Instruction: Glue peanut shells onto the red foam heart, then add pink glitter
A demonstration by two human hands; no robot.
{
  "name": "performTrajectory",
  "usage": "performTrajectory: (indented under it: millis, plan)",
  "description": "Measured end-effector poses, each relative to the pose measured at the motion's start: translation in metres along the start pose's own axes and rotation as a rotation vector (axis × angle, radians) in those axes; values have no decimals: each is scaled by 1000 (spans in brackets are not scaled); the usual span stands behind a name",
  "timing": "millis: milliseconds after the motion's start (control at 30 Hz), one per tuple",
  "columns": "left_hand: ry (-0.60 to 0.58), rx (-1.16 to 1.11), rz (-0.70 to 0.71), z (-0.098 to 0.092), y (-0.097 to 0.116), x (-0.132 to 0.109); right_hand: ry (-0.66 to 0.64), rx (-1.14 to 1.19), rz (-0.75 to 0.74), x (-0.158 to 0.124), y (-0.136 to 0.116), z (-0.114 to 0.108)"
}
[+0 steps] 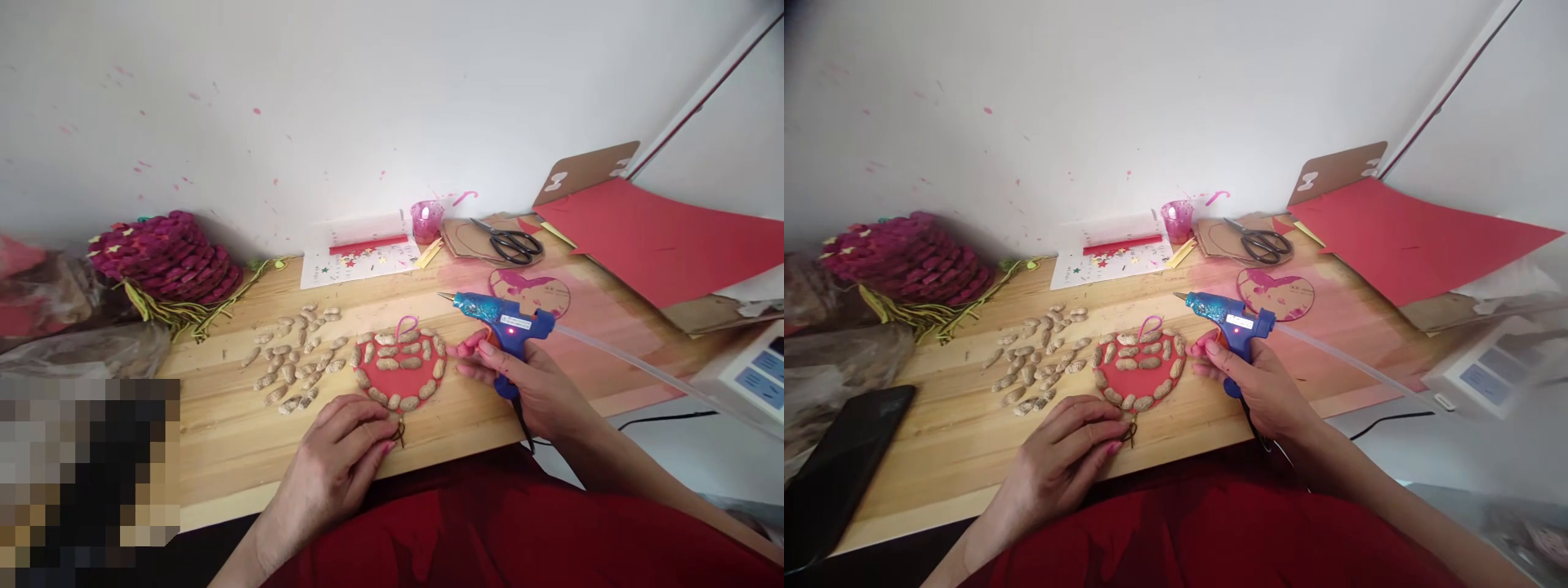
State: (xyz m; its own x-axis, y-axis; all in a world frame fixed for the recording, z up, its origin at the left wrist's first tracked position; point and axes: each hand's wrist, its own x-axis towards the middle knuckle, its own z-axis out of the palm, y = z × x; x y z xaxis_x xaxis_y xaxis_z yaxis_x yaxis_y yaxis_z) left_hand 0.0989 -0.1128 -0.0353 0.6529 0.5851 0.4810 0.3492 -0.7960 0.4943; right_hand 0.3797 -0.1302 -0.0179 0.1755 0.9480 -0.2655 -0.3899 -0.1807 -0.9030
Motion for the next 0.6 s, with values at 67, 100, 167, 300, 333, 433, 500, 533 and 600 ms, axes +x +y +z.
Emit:
performTrajectory:
  millis: [67, 100, 167, 300, 333, 433, 500, 533, 600]
  plan:
    - [16, -11, -7, 0, 1, -1, 11, 9, 23, 0, -2, 2]
    - [18, -13, -6, 0, 1, -2, 16, 16, 29, 0, -3, 3]
    - [14, -9, 2, 0, 0, -3, 29, 31, 30, -1, -4, 4]
    - [-18, -41, 19, -3, 0, 0, 74, 46, 28, 0, -6, 5]
    - [-30, -60, 25, -4, 0, 1, 80, 44, 26, 1, -6, 4]
    - [-23, -51, -7, -8, 1, 4, 72, 49, 9, 1, -4, 2]
    - [39, 19, -104, -9, 0, 5, 76, 62, 10, 1, -3, 1]
    - [71, 55, -164, -10, -2, 5, 88, 65, 19, 1, -3, 1]
    - [103, 102, -257, -9, -7, 6, 118, 62, 42, 2, -3, 2]
